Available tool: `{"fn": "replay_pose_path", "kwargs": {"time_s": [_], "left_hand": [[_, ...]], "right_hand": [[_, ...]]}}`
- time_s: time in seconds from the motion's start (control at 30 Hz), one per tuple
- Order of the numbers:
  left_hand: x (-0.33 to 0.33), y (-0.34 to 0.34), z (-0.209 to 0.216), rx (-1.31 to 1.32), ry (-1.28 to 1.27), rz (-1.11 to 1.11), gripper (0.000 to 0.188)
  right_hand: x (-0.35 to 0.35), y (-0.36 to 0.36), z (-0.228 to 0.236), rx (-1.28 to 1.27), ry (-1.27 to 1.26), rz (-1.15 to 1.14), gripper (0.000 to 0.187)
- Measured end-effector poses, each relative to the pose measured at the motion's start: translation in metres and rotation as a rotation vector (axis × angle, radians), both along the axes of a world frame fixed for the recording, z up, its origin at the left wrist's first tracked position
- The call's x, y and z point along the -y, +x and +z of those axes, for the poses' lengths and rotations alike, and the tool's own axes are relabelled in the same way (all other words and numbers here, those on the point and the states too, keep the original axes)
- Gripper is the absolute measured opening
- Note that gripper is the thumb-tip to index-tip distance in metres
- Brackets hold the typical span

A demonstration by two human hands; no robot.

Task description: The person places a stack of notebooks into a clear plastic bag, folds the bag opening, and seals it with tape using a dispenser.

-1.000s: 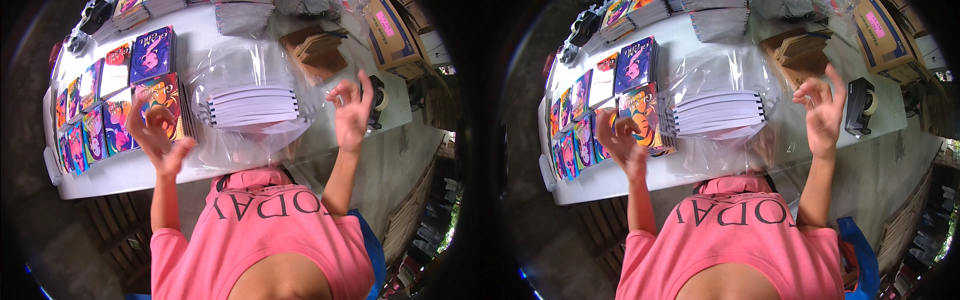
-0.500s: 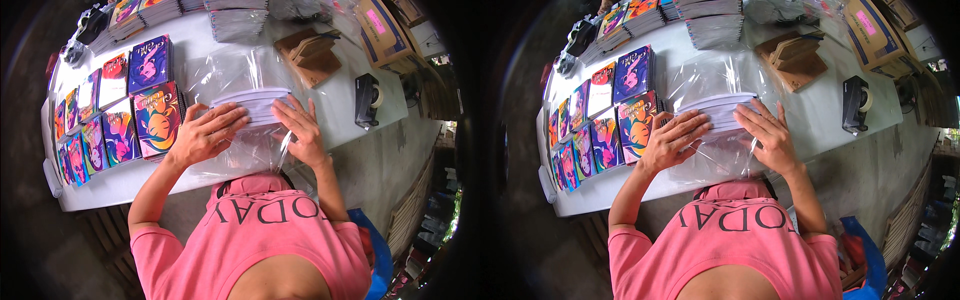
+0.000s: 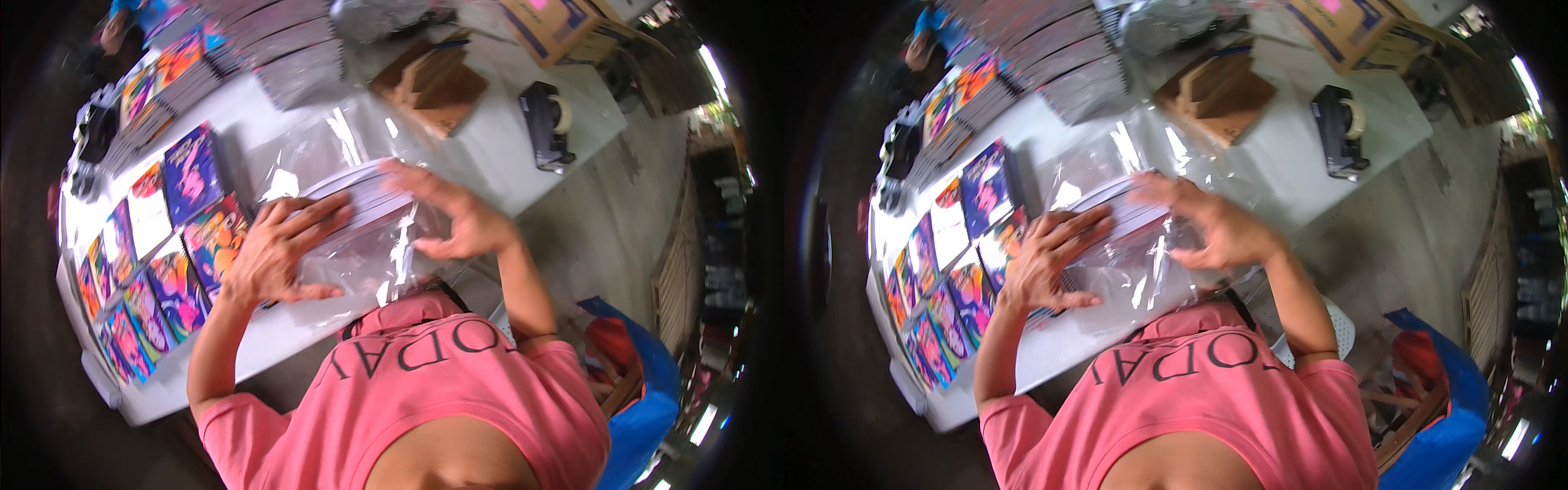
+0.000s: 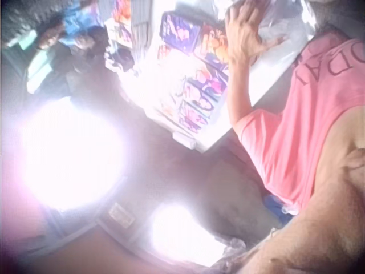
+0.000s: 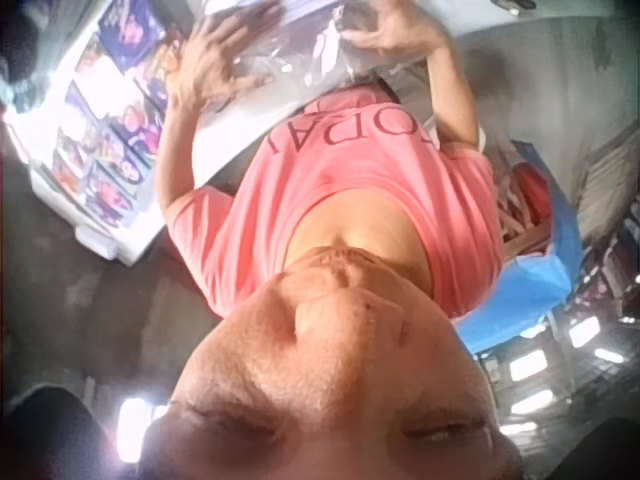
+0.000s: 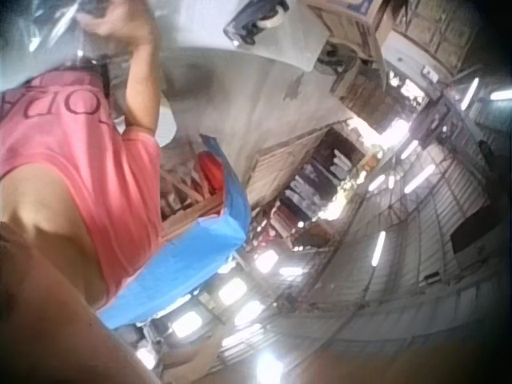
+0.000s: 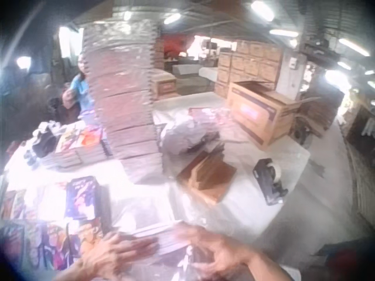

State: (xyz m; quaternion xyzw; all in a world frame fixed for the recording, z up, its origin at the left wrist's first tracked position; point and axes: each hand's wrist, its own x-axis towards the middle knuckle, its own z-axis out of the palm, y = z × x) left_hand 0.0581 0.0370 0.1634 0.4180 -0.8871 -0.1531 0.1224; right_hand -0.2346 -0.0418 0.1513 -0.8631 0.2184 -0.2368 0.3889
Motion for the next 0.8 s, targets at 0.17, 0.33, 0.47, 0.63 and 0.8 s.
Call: {"fn": "replay_pose_path", "kwargs": {"time_s": [0.17, 0.33, 0.47, 0.63, 0.8], "left_hand": [[-0.003, 0.001, 0.003, 0.206, 0.065, 0.168, 0.093], [0.004, -0.001, 0.001, 0.268, 0.063, 0.183, 0.092], [0.002, 0.000, -0.001, 0.229, 0.078, 0.196, 0.090], [0.004, 0.003, -0.005, 0.219, 0.089, 0.184, 0.095], [0.001, 0.003, -0.002, 0.264, 0.105, 0.209, 0.099]], "right_hand": [[0.067, -0.166, -0.015, 0.153, 0.227, -1.000, 0.060], [0.110, -0.299, -0.069, -0.086, 0.719, -1.367, 0.045], [0.123, -0.296, -0.080, -0.116, 0.943, -1.198, 0.041], [0.117, -0.312, -0.107, 0.444, 0.967, -1.057, 0.030], [0.069, -0.281, -0.123, -0.434, 0.417, -1.535, 0.026]]}}
